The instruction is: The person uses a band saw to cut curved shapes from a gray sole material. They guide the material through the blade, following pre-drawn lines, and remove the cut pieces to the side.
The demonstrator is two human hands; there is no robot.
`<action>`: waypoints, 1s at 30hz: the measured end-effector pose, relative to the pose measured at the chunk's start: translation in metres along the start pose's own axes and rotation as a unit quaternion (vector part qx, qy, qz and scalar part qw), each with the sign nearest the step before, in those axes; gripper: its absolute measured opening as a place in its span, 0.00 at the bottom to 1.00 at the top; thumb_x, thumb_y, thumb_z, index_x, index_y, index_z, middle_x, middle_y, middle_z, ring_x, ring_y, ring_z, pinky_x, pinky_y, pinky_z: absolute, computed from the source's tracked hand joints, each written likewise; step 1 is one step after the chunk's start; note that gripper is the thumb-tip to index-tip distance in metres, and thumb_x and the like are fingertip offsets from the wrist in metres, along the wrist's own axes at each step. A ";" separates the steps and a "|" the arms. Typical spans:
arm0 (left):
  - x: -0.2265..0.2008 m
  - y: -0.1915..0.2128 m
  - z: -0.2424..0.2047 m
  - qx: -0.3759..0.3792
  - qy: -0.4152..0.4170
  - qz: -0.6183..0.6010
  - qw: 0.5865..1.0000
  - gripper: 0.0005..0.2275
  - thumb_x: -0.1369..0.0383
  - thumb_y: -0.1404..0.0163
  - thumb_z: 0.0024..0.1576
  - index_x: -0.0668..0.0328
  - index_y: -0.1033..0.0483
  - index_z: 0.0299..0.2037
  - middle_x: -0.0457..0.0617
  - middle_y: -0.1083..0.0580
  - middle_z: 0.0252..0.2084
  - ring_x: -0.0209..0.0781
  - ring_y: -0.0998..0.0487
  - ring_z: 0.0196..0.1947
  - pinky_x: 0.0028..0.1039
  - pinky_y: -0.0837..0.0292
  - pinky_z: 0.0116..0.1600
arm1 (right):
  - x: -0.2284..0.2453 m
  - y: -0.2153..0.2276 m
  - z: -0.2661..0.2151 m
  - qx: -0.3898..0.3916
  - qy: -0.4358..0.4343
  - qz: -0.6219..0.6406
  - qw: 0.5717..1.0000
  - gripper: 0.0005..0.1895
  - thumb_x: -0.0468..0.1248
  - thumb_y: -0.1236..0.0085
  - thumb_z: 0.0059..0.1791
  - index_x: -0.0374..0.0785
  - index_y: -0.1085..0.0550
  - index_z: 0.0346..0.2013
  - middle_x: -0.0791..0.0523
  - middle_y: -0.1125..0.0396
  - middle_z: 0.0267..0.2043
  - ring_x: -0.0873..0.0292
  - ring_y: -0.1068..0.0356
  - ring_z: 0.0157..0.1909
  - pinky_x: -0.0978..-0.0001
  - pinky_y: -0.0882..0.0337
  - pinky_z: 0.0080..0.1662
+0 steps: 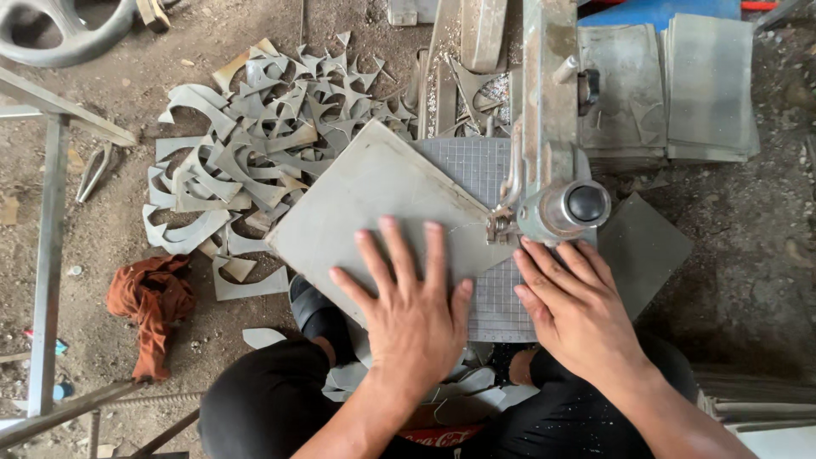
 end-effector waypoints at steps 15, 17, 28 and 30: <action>0.006 -0.001 0.005 -0.011 -0.107 -0.098 0.989 0.25 0.53 0.60 0.62 0.37 0.37 0.71 0.64 0.50 0.76 0.71 0.57 0.75 0.75 0.70 0.67 | 0.004 -0.006 0.010 0.034 -0.034 -0.072 0.996 0.23 0.44 0.51 0.54 0.35 0.26 0.60 0.54 0.28 0.60 0.51 0.33 0.63 0.44 0.54 0.74; 0.004 0.001 0.006 -0.017 -0.094 -0.109 0.989 0.24 0.53 0.59 0.62 0.37 0.36 0.70 0.64 0.50 0.76 0.71 0.57 0.75 0.75 0.70 0.68 | 0.004 -0.004 0.015 0.022 -0.024 -0.067 0.997 0.23 0.43 0.51 0.54 0.34 0.26 0.59 0.54 0.28 0.60 0.52 0.33 0.64 0.45 0.54 0.74; 0.002 -0.001 0.015 -0.020 -0.076 -0.111 0.991 0.25 0.54 0.57 0.61 0.37 0.35 0.70 0.63 0.49 0.76 0.70 0.55 0.75 0.75 0.69 0.68 | -0.007 -0.012 0.019 0.022 -0.042 -0.039 0.998 0.21 0.45 0.48 0.53 0.38 0.22 0.56 0.55 0.26 0.54 0.54 0.31 0.61 0.47 0.50 0.71; 0.002 -0.001 0.017 -0.021 -0.076 -0.110 0.991 0.25 0.53 0.57 0.61 0.37 0.35 0.70 0.63 0.49 0.76 0.70 0.55 0.75 0.75 0.69 0.68 | -0.007 -0.013 0.020 0.017 -0.041 -0.043 0.998 0.20 0.45 0.48 0.54 0.38 0.22 0.55 0.54 0.26 0.55 0.53 0.31 0.62 0.47 0.49 0.71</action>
Point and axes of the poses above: each hand's wrist, its own z-axis towards the middle knuckle, its own y-axis out of the back of the hand, x = y × z, the point moved 2 cm from there along z, towards the middle knuckle
